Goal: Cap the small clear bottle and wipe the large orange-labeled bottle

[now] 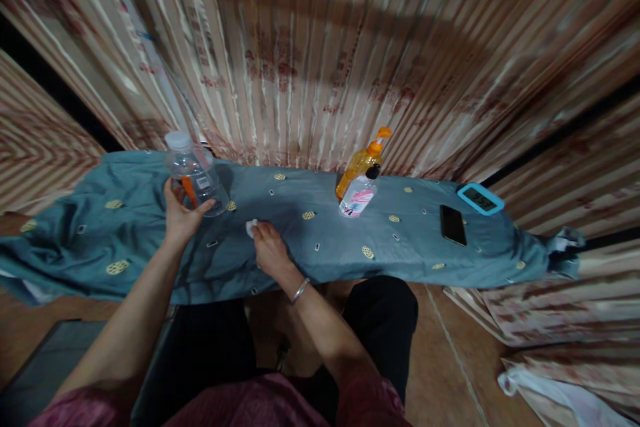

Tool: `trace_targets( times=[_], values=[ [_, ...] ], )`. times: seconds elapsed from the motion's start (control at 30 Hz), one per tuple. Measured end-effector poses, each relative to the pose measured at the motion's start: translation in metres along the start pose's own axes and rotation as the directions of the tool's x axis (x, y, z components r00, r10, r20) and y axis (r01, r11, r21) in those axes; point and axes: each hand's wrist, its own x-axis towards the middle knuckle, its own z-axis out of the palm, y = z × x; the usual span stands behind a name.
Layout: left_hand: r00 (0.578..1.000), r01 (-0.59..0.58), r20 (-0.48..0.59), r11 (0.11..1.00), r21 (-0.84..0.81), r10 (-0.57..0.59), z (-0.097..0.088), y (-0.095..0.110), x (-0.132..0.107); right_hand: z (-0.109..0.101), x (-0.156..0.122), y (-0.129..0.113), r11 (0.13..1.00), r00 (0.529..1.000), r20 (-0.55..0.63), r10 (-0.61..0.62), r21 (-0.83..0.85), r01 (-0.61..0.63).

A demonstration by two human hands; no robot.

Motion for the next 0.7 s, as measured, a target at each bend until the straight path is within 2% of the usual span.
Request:
trace_targets(
  times=[0.13, 0.23, 0.3, 0.37, 0.43, 0.5, 0.53, 0.57, 0.6, 0.63, 0.67, 0.7],
  values=[
    [0.999, 0.046, -0.008, 0.997, 0.063, -0.046, -0.008, -0.004, -0.026, -0.032, -0.034, 0.067, 0.987, 0.987, -0.056, 0.148, -0.058, -0.152],
    [0.998, -0.03, 0.059, 0.988, 0.151, 0.021, -0.015, -0.007, -0.045, -0.058, -0.068, 0.111, 0.947, 0.949, -0.123, 0.292, -0.101, -0.305],
    [0.989, -0.093, 0.129, 0.975, 0.2, 0.068, -0.019, -0.006, -0.054, -0.073, -0.088, 0.132, 0.912, 0.912, -0.172, 0.372, -0.118, -0.394],
    [0.98, -0.141, 0.17, 0.967, 0.212, 0.105, -0.022, -0.001, -0.067, -0.081, -0.102, 0.142, 0.878, 0.875, -0.219, 0.432, -0.121, -0.463],
    [0.975, -0.14, 0.196, 0.977, 0.162, 0.107, -0.022, 0.009, -0.09, -0.08, -0.105, 0.141, 0.855, 0.846, -0.254, 0.468, -0.111, -0.506],
    [0.952, -0.024, 0.307, 1.0, 0.02, 0.017, -0.017, 0.02, -0.129, -0.07, -0.101, 0.13, 0.85, 0.836, -0.267, 0.48, -0.093, -0.518],
    [0.906, 0.11, 0.416, 0.992, -0.065, -0.073, -0.012, 0.024, -0.153, -0.064, -0.096, 0.121, 0.855, 0.838, -0.265, 0.476, -0.083, -0.512],
    [0.827, 0.285, 0.534, 0.95, -0.128, -0.176, -0.007, 0.027, -0.179, -0.056, -0.09, 0.111, 0.864, 0.846, -0.258, 0.467, -0.071, -0.499],
    [0.712, 0.481, 0.642, 0.863, -0.154, -0.283, 0.0, 0.028, -0.204, -0.048, -0.083, 0.098, 0.876, 0.857, -0.246, 0.452, -0.059, -0.479],
    [0.593, 0.666, 0.706, 0.728, -0.161, -0.387, 0.008, 0.028, -0.228, -0.04, -0.075, 0.085, 0.89, 0.872, -0.23, 0.433, -0.047, -0.454],
    [0.495, 0.811, 0.716, 0.558, -0.177, -0.492, 0.015, 0.027, -0.247, -0.033, -0.067, 0.07, 0.905, 0.889, -0.21, 0.408, -0.035, -0.424],
    [0.419, 0.898, 0.677, 0.388, -0.21, -0.605, 0.022, 0.024, -0.261, -0.025, -0.06, 0.055, 0.921, 0.907, -0.186, 0.378, -0.023, -0.388]
  ],
)
